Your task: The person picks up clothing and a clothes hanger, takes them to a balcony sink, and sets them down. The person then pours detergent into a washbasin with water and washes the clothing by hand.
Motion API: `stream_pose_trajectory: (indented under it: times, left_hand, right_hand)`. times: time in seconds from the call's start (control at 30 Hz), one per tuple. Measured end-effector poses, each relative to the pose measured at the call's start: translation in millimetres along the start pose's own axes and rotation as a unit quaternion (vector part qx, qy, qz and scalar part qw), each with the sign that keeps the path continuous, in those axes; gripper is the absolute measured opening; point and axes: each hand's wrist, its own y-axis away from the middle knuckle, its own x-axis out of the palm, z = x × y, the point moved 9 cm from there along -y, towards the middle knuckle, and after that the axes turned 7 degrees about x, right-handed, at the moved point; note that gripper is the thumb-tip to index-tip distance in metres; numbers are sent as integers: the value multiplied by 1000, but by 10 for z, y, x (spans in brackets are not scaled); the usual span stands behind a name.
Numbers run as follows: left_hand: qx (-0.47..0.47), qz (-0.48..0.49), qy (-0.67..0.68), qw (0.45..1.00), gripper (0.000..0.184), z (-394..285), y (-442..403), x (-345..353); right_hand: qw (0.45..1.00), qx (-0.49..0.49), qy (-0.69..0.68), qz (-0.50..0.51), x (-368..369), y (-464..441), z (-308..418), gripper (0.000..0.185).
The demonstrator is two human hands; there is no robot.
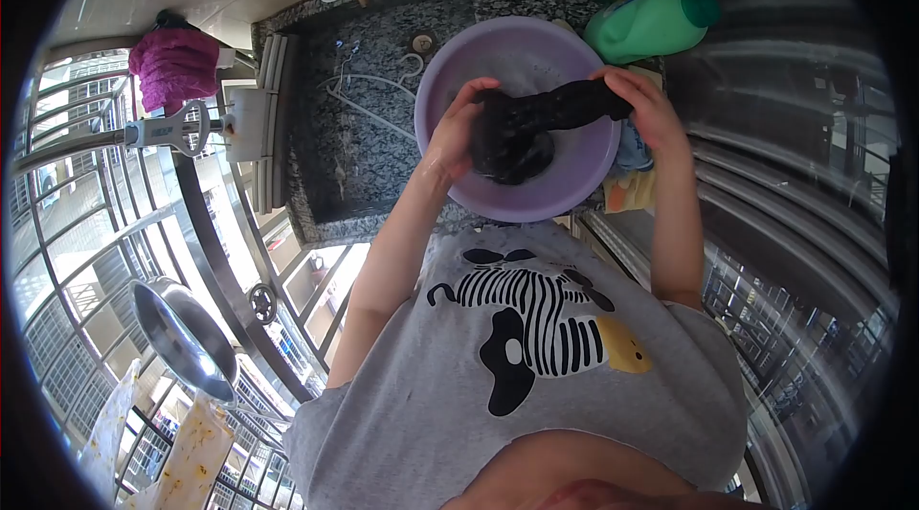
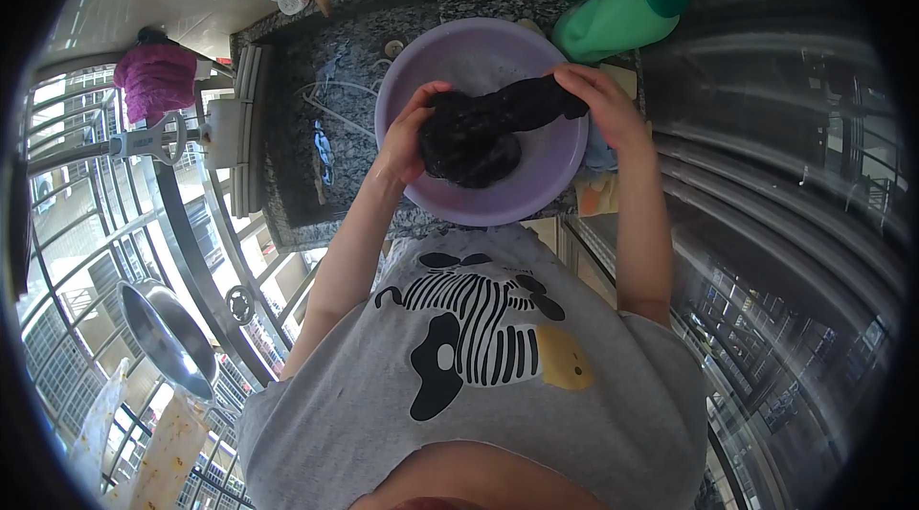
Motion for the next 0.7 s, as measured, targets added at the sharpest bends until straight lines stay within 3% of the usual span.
stream_pose_trajectory:
  times: [0.07, 0.13, 0.2, 0.23, 0.27, 0.3, 0.33, 0.4, 0.43, 0.47, 0.57, 0.6, 0.63, 0.7]
  left_hand:
    - [-37, 13, 30, 999, 28, 207, -157, -100]
    - [-89, -5, 98, 991, 33, 401, -214, -46]
    - [-136, -22, 142, 980, 38, 639, -276, -96]
    - [-158, -26, 152, 975, 40, 847, -355, -236]
    - [-182, -30, 161, 970, 42, 1110, -476, -440]
    - [-144, 86, 292, 942, 44, 1209, -613, -366]
    - [-129, 207, 410, 879, 45, 1079, -575, -107]
    - [-126, -15, 230, 965, 41, 1254, -493, -192]
    - [-152, -166, 27, 974, 37, 1132, -368, -286]
    - [-162, -135, 88, 974, 31, 1247, -403, -261]
    - [-87, -91, 48, 991, 34, 1429, -730, -661]
    - [-90, -61, 106, 988, 34, 1450, -693, -639]
    - [-97, -32, 163, 981, 35, 1471, -653, -619]
    - [-137, -150, -129, 971, 44, 1299, -620, -703]
  right_hand:
    - [970, 47, -240, -3, 110, -261, -385, 30]
    - [980, 23, -129, -149, 175, -421, -649, 28]
    - [971, -111, 116, -175, 641, -388, -515, 24]
    - [963, -132, 188, -141, 1075, -255, -386, 21]
    - [923, -127, 318, -176, 1390, -145, -460, 22]
    - [867, -247, 380, -204, 1715, 76, -222, 20]
    - [847, -211, 424, -241, 1626, -57, -321, 16]
    - [830, -143, 436, -318, 1248, -400, -391, 13]
    - [833, -115, 404, -360, 949, -552, -368, 14]
    - [835, -82, 369, -401, 762, -574, -404, 15]
    - [858, -82, 387, -328, 1195, -366, -354, 18]
    - [852, -159, 417, -273, 1491, -205, -280, 20]
    - [836, -277, 378, -285, 1626, -73, -192, 19]
    - [826, -121, 435, -337, 1194, -435, -443, 19]
